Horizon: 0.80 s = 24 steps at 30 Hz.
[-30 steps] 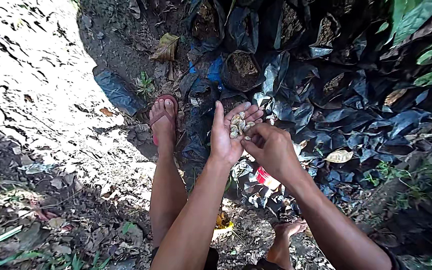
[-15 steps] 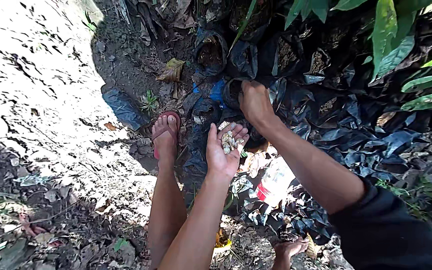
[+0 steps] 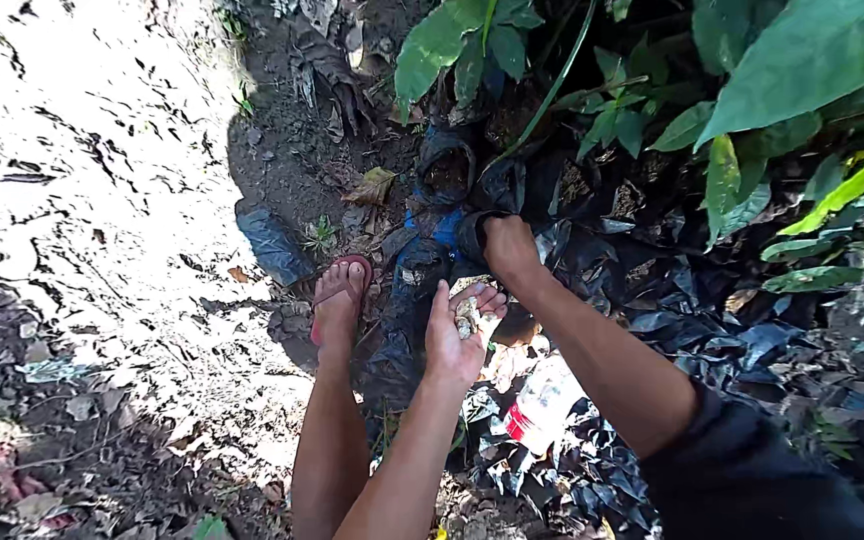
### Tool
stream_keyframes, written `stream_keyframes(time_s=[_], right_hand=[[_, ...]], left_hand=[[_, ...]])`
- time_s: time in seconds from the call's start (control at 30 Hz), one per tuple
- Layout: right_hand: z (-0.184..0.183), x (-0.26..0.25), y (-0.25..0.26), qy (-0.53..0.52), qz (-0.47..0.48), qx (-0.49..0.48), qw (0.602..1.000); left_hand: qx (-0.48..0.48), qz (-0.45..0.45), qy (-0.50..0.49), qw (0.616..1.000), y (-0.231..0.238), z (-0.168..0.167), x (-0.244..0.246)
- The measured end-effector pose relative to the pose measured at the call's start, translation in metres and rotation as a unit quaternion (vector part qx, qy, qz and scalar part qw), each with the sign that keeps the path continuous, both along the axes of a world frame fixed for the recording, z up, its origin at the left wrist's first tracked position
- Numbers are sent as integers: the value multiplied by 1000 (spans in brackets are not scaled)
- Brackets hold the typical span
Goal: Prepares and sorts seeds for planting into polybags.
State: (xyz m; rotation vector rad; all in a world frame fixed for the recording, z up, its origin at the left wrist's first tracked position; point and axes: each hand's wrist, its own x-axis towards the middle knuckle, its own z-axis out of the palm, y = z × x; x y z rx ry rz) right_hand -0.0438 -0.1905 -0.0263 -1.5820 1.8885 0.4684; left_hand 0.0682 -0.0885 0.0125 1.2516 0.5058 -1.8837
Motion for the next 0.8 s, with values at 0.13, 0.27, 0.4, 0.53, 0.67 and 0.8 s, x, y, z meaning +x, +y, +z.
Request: stream_keyframes(time_s=[0.13, 0.27, 0.4, 0.53, 0.67, 0.8], right_hand=[[-2, -5, 4, -20, -30, -14, 999], [39, -29, 8, -117, -55, -69, 989], [108, -13, 55, -222, -100, -141, 960], [105, 12, 88, -266, -113, -114, 950], [95, 32, 98, -237, -127, -118, 956], [98, 35, 90, -214, -135, -71, 965]], left_hand=[[-18, -17, -1, 1000, -5, 11, 1], [-40, -19, 15, 999, -10, 17, 9], [-85, -25, 39, 995, -2, 16, 23], [-142, -87, -3, 986, 4, 14, 22], [-107, -96, -21, 989, 8, 16, 18], [-130, -91, -25, 987, 7, 14, 16]])
